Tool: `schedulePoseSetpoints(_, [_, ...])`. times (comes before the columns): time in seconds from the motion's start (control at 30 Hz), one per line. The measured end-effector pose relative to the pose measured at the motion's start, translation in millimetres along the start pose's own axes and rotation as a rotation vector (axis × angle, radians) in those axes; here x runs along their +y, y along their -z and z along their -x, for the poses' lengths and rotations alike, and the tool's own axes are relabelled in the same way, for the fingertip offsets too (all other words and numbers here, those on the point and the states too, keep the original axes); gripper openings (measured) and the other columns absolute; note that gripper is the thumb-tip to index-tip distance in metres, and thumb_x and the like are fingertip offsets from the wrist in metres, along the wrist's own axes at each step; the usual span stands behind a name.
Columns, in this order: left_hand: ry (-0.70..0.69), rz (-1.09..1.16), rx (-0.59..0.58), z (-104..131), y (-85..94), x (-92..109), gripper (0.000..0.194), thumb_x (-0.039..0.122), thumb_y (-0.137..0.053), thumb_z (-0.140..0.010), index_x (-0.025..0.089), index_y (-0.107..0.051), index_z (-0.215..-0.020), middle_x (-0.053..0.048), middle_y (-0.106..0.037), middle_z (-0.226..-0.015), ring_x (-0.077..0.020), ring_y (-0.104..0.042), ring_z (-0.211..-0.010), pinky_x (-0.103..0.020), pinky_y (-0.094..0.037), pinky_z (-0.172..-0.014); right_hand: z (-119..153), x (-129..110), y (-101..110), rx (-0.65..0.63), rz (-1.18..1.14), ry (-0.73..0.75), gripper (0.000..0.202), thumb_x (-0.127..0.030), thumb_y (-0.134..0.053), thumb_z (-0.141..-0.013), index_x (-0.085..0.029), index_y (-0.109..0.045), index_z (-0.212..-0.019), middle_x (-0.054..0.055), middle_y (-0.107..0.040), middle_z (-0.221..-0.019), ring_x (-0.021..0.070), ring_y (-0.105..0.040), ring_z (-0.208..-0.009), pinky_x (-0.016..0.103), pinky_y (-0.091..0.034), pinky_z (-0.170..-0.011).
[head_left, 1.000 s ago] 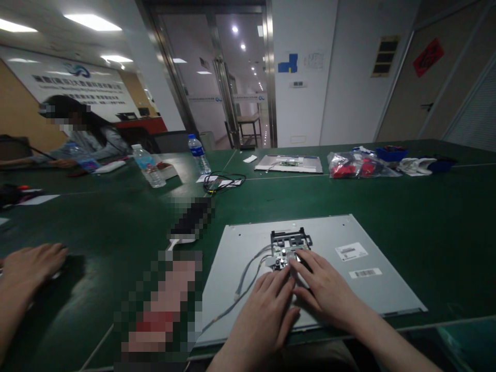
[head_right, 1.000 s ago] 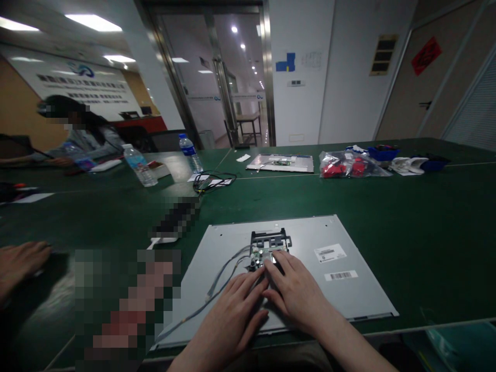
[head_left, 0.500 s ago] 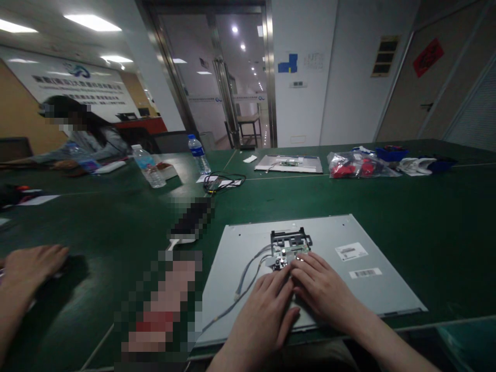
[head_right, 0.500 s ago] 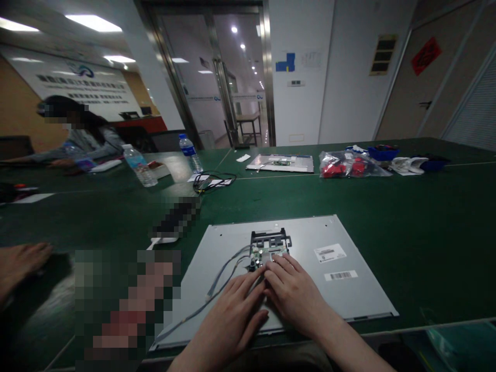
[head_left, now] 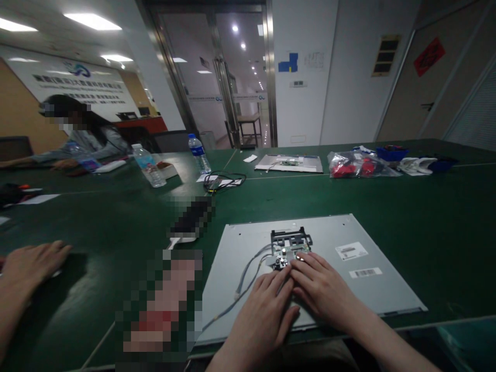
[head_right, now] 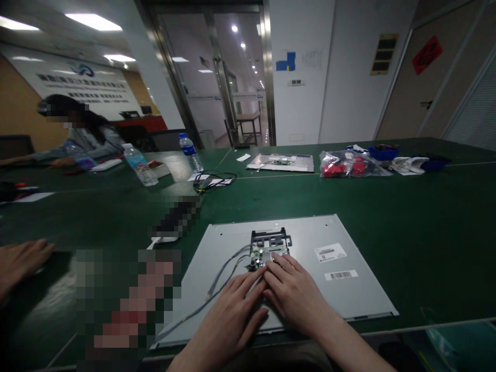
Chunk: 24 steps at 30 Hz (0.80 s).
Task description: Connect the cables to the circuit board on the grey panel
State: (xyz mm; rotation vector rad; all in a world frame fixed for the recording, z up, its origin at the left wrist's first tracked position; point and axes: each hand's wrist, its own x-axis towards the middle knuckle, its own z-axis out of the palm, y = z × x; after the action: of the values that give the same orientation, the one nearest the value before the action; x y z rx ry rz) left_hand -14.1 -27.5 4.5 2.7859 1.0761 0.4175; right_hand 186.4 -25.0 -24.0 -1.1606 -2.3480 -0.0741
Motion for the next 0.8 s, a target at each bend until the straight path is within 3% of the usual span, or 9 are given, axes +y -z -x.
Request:
schedulePoseSetpoints(0.43, [-0.010,-0.001,-0.003,-0.8,3.0,0.6,0.040,0.026,-0.058,-0.093,0.021,-0.049,-0.131,-0.008,-0.052,-0.142,-0.0273,-0.051,-0.122,-0.048,-0.045,-0.104,1.0,0.0,-0.3,-0.012,0.023,-0.006,0.033,-0.020,-0.056,-0.093,-0.018,-0.058,-0.126,0.010,-0.056,-0.137,0.0272,-0.044,-0.133,0.048,-0.038,-0.113])
schedulePoseSetpoints(0.67, [-0.011,0.008,0.007,0.0,2.1,0.6,0.040,0.026,-0.057,-0.093,0.021,-0.049,-0.131,-0.009,-0.052,-0.141,-0.0274,-0.051,-0.122,-0.048,-0.045,-0.104,1.6,-1.3,-0.9,0.054,0.045,-0.005,0.033,-0.020,-0.059,-0.091,-0.019,-0.059,-0.124,0.012,-0.053,-0.140,0.0282,-0.045,-0.132,0.048,-0.042,-0.109])
schedulePoseSetpoints(0.8, [0.004,0.026,-0.018,-0.8,2.6,1.2,0.037,0.025,-0.057,-0.093,0.020,-0.050,-0.128,-0.008,-0.053,-0.140,-0.0273,-0.050,-0.122,-0.048,-0.043,-0.105,-0.1,-3.1,0.8,0.078,0.010,0.045,0.026,-0.018,-0.053,-0.095,-0.017,-0.060,-0.120,0.010,-0.060,-0.132,0.0251,-0.051,-0.126,0.045,-0.042,-0.109])
